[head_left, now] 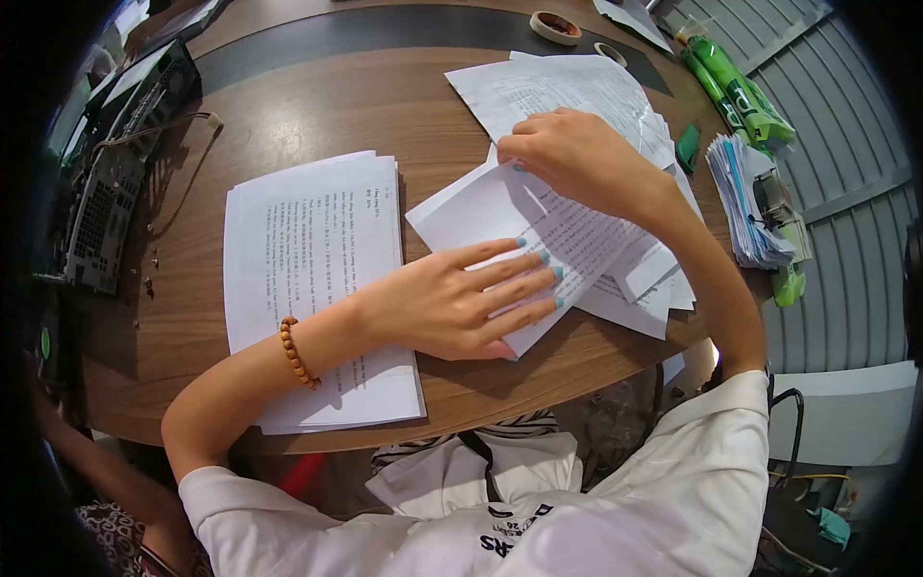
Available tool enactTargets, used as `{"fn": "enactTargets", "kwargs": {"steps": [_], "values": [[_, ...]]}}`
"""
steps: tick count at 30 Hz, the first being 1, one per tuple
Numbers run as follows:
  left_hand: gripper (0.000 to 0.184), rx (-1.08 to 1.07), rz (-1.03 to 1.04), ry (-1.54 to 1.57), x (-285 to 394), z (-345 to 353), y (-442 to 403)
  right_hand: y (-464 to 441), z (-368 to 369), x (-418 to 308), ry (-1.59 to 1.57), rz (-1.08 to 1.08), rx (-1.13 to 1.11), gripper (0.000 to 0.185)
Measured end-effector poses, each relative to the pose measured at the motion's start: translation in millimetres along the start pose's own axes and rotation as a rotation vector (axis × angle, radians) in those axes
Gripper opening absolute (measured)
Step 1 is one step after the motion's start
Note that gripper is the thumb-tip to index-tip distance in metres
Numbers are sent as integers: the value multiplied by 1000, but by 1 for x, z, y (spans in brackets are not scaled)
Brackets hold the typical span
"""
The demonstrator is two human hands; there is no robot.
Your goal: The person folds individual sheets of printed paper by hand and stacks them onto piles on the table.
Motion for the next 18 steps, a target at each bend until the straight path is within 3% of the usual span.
{"fn": "enactTargets", "kwargs": {"steps": [1,3,4,7,11,18], "values": [[43,3,-7,2,0,3,1,4,7,0,-1,-5,-6,15],[45,1,-94,124,-7,10,3,31,-12,-10,205,-25,433,25],[45,9,-113,119,-9,11,4,43,-12,-11,71,84,399,35],[51,-91,-148,135,-12,11,5,76,-6,-33,-177,125,292,38],[53,-83,-169,165,-11,14,8,94,23,-36,-84,157,187,41],[60,-203,-162,326,-15,23,3,101,40,-26,-238,117,187,42]]}}
Point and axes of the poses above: each hand's wrist, its own y-axis away from the middle knuckle, its own z-axis out of the palm, x = y × z, the point moved 7 cm from there along -y, towards the middle knuckle, and after that the axes turned 3 degrees about -y, right-handed, at the moved point
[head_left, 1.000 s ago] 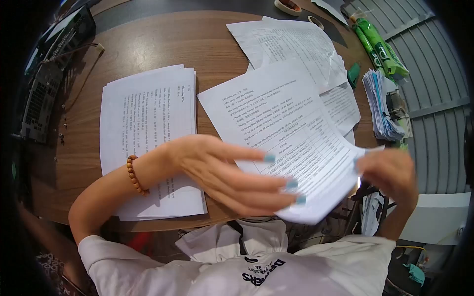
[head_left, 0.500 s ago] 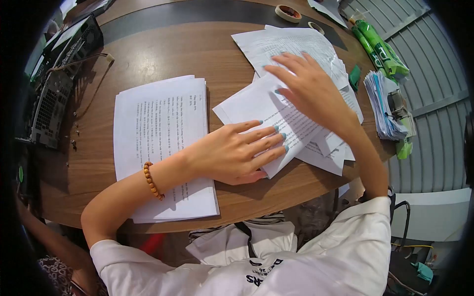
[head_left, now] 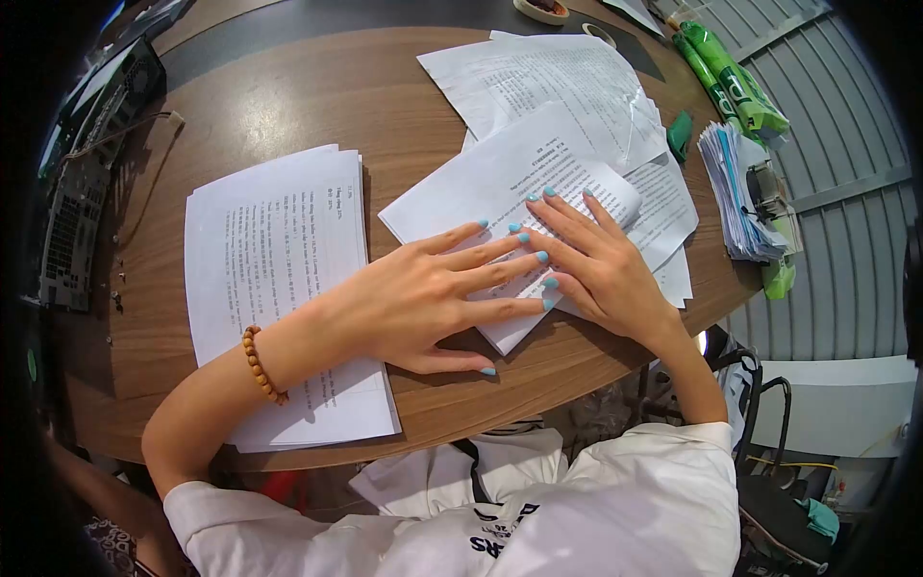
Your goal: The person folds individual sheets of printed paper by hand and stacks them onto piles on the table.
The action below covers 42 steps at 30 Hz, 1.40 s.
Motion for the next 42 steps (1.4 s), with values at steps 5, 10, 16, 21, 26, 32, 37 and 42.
{"fn": "enactTargets", "kwargs": {"steps": [5,10,16,21,26,32,37,42], "values": [[61,-59,-1,53,-2,6,0,1,1,2,-3,-25,8,40],[62,-83,-4,72,-2,8,0,1,1,2,-14,-41,7,40],[63,-83,-17,55,-2,9,0,0,2,3,-10,-47,0,41],[62,-83,-19,50,-2,9,0,-2,3,5,-12,-48,-16,42],[58,-102,-18,57,-2,8,0,0,7,6,-11,-48,-50,45],[55,-105,1,20,-1,7,0,5,2,0,149,-66,-188,57],[55,-101,-11,10,-2,7,1,29,7,-22,-265,-94,-234,71],[54,-97,-7,5,-1,9,1,45,0,31,-90,63,-183,63]]}}
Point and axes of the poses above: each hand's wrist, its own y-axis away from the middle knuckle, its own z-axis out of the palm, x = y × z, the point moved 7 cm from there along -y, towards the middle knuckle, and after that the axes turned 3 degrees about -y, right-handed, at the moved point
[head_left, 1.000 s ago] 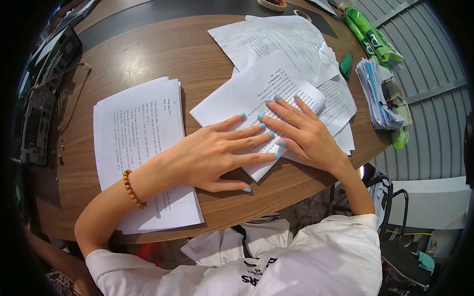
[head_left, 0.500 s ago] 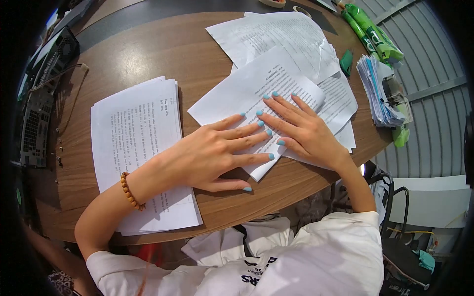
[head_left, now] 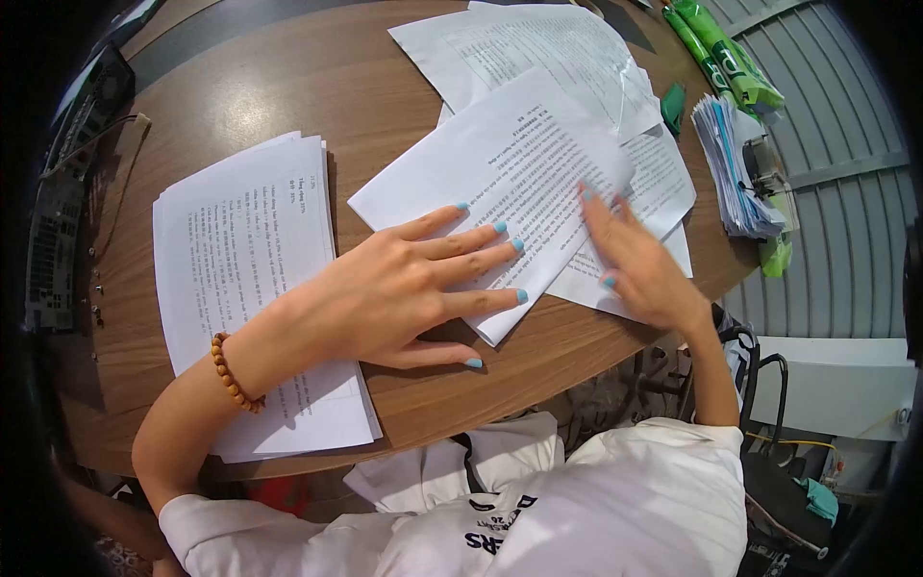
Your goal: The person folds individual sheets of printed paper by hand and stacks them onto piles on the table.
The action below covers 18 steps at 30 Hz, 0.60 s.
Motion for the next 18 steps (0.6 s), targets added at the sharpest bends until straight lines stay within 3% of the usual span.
{"fn": "enactTargets", "kwargs": {"steps": [4,7,12,18], "values": [[54,7,-3,13,-1,1,0,8,-13,53,118,175,107,62],[55,23,7,15,-2,-1,-1,10,-25,40,321,219,169,65],[55,34,-1,6,-1,-2,0,11,-6,-48,192,27,143,54],[57,43,-19,9,-1,-4,0,12,18,-75,181,-64,199,58]]}}
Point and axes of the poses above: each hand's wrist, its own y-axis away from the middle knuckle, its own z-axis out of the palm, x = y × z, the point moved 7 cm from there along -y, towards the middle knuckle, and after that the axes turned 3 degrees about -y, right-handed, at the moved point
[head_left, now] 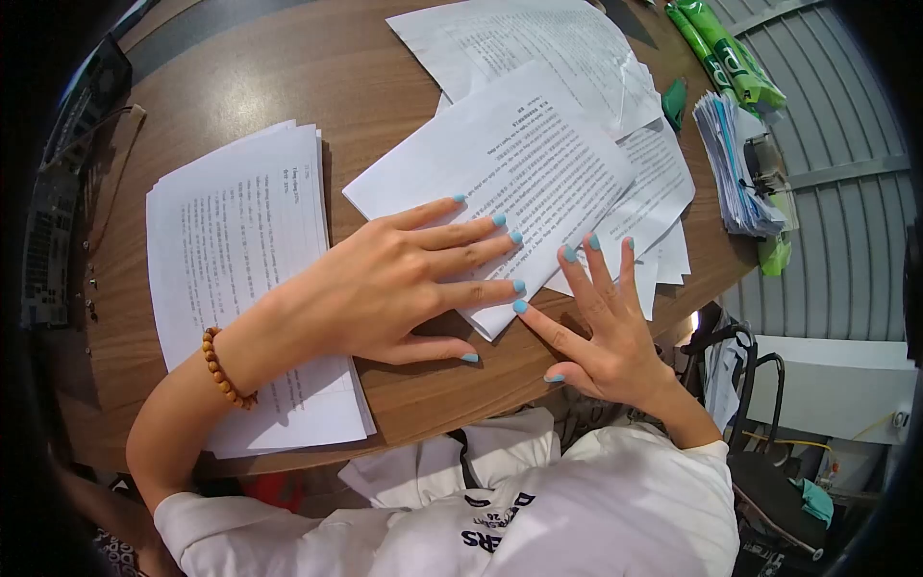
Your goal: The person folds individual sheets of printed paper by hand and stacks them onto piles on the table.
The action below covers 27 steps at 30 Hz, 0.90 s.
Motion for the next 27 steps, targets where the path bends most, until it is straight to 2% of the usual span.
{"fn": "enactTargets", "kwargs": {"steps": [1,3,5,9,10,13,14,16,19,20,21,24,26,27], "values": [[58,-2,7,-7,1,0,0,0,-2,-1,-88,30,27,55],[58,-5,4,-6,1,1,0,-1,0,-4,-70,44,7,53],[59,-6,1,-7,0,1,0,-4,5,-19,-217,-23,-33,49],[58,-5,7,10,0,-1,0,-12,-11,-13,-166,-84,-57,45],[57,4,6,31,0,-2,1,-15,-20,2,-152,-51,-3,41],[56,12,9,50,0,-3,1,-21,-29,43,134,-106,91,38],[56,13,7,41,-1,-4,1,-22,-27,55,138,-111,97,38],[53,19,18,105,-1,-6,2,-23,-21,54,283,-306,91,32],[52,6,51,30,2,-10,1,-31,-17,44,415,-457,93,28],[51,21,42,58,2,-11,2,-34,-19,41,412,-457,133,27],[47,134,72,25,4,-17,2,-38,-23,38,411,-457,173,27],[51,68,9,63,-1,-7,1,-61,-27,36,360,-386,196,24],[52,359,60,4,1,-27,3,-77,-38,43,245,-236,198,25],[52,349,55,-15,-1,-41,5,-83,-46,42,243,-245,218,25]]}}
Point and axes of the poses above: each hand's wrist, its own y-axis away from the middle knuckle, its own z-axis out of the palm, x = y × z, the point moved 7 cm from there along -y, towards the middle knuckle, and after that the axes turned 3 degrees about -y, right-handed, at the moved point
